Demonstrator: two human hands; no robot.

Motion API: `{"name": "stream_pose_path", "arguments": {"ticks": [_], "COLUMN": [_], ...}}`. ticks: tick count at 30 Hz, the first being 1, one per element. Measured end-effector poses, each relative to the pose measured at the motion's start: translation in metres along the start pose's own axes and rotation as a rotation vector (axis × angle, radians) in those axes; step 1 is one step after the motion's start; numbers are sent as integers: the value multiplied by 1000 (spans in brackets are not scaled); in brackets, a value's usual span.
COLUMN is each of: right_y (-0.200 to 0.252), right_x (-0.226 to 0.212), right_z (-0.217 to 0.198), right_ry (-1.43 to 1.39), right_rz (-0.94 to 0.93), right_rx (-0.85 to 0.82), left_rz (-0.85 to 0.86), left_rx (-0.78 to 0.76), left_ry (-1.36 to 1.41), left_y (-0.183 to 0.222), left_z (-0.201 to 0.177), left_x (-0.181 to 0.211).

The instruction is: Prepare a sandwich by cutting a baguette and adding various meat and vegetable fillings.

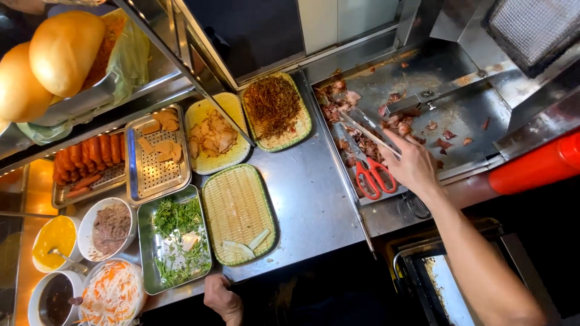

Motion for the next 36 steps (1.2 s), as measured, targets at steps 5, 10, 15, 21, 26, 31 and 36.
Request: {"name": "stream_pose_path", "arguments": {"ticks": [5, 10, 15, 21, 26, 31, 36], "right_y": [66, 108, 135, 149, 147, 142, 154], "right_x": [27, 52, 47, 80, 131, 129, 80], "right_z": [-52, -71, -81, -71, 8, 34, 17], "right_ry": [30, 64, 86, -16, -465, -777, -928], "right_rz": [94, 192, 192, 479, 621, 602, 496], "right_rx": [50, 128, 66, 112, 217, 278, 285], "left_rz": [-338, -473, -72, -146, -250, -661, -700], "left_rx": [-94, -816, -776, -820, -875, -977, -1023], "left_ry": [281, 691, 185, 98, 185, 1099, 1241], "left_y": [-12, -65, -81, -71, -80, -67, -67], "left_z": [20, 76, 145, 218, 209, 196, 107], "left_x": [77, 259, 340, 327, 333, 299, 258]}}
Point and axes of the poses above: each hand's wrist, its own y-axis away from the middle knuckle, its own z-axis out of the palm, x = y × z, the point moved 2 cm from there along -y, towards the middle knuckle, and after that the axes turned 3 degrees about -z, right-handed, at the moved point
